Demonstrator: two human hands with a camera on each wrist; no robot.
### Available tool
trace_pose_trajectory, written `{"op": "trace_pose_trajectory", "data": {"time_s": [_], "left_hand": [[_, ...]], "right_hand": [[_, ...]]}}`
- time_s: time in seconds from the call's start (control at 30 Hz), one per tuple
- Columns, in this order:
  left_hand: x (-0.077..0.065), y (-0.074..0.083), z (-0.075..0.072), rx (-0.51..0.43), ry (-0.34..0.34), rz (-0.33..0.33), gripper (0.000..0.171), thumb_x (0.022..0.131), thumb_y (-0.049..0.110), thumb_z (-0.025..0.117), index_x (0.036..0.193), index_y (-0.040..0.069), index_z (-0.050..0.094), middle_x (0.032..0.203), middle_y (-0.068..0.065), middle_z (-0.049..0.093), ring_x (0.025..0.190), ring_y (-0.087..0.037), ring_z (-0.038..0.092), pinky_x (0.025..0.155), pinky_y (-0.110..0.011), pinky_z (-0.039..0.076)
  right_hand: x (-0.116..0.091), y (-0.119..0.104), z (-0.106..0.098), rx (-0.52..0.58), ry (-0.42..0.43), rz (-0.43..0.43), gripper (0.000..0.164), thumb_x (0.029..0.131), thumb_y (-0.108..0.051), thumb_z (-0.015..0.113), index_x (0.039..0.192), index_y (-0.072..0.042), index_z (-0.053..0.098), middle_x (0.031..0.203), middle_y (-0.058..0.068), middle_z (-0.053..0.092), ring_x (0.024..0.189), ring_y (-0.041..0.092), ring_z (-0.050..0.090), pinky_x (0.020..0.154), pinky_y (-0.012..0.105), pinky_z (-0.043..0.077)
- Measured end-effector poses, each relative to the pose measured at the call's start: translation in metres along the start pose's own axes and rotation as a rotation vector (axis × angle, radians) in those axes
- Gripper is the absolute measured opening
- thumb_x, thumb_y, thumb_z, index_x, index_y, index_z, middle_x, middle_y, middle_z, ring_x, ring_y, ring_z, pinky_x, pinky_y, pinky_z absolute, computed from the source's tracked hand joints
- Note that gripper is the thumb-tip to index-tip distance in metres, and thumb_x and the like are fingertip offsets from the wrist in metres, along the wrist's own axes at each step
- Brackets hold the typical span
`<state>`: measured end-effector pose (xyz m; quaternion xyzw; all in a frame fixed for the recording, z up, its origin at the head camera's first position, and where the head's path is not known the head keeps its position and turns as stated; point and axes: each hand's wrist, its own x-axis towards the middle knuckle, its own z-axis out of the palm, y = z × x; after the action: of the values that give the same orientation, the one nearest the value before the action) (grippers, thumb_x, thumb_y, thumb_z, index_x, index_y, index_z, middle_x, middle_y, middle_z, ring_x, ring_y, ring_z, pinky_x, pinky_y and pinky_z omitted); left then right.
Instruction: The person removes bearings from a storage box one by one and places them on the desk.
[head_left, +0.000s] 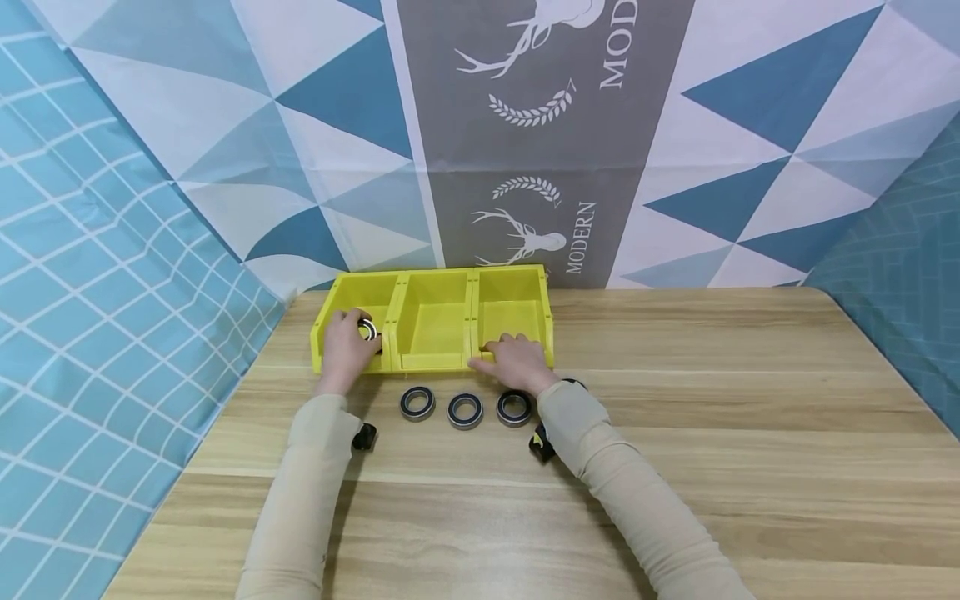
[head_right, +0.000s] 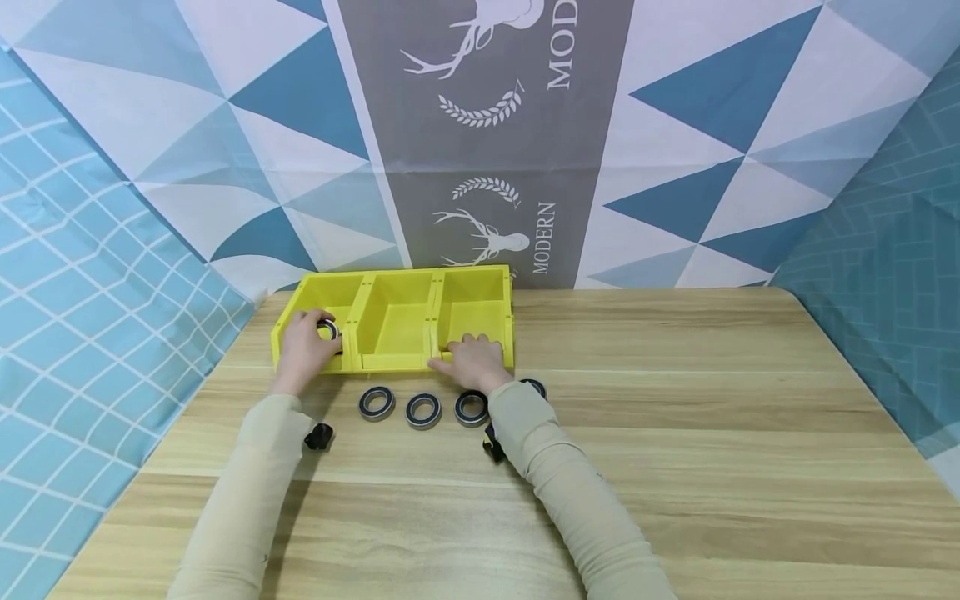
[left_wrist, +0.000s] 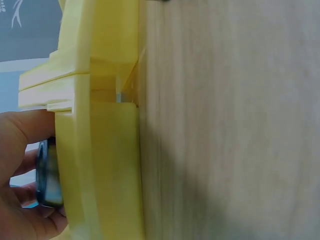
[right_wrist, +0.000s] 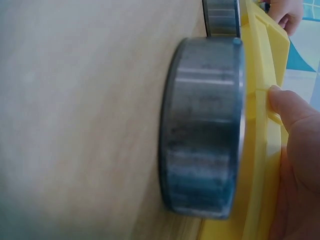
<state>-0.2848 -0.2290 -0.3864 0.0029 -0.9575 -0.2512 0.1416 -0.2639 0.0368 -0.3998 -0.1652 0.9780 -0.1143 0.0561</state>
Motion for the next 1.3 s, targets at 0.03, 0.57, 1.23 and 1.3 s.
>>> {"op": "trace_pose_trajectory", "data": {"time_s": [0.03, 0.57, 1.23, 1.3], "left_hand": [[-0.001, 0.0, -0.001, -0.001, 0.009, -0.001, 0.036, 0.074, 0.015, 0.062, 0.104, 0.001, 0.05, 0.101, -0.018, 0.041, 0.089, -0.031, 0.043, 0.076, -0.042, 0.038], [-0.027, 0.007, -0.018, -0.013, 0.045, 0.063, 0.034, 0.076, 0.023, 0.061, 0.101, 0.001, 0.052, 0.098, -0.016, 0.045, 0.088, -0.028, 0.044, 0.076, -0.041, 0.038], [-0.049, 0.011, -0.028, 0.232, -0.281, 0.151, 0.042, 0.068, 0.032, 0.066, 0.098, 0.003, 0.057, 0.086, -0.013, 0.054, 0.07, -0.024, 0.05, 0.061, -0.039, 0.042], [-0.05, 0.012, -0.029, 0.249, -0.319, 0.162, 0.042, 0.068, 0.032, 0.066, 0.096, 0.003, 0.058, 0.085, -0.012, 0.055, 0.07, -0.023, 0.051, 0.062, -0.04, 0.042]], "right_hand": [[0.0, 0.0, 0.0, -0.001, 0.001, -0.001, 0.063, 0.079, -0.063, 0.031, 0.122, -0.02, 0.048, 0.118, 0.007, 0.047, 0.1, 0.027, 0.045, 0.075, 0.042, 0.037], [0.001, 0.001, 0.0, -0.001, 0.003, -0.003, 0.063, 0.079, -0.063, 0.031, 0.122, -0.019, 0.048, 0.118, 0.007, 0.047, 0.1, 0.027, 0.045, 0.075, 0.043, 0.037], [0.002, 0.001, 0.002, -0.004, 0.01, -0.005, 0.063, 0.079, -0.064, 0.03, 0.121, -0.021, 0.048, 0.118, 0.006, 0.047, 0.099, 0.027, 0.045, 0.075, 0.043, 0.037], [0.001, 0.001, 0.002, -0.006, 0.011, -0.004, 0.063, 0.079, -0.064, 0.029, 0.121, -0.021, 0.048, 0.118, 0.006, 0.047, 0.099, 0.027, 0.045, 0.075, 0.043, 0.037]]}}
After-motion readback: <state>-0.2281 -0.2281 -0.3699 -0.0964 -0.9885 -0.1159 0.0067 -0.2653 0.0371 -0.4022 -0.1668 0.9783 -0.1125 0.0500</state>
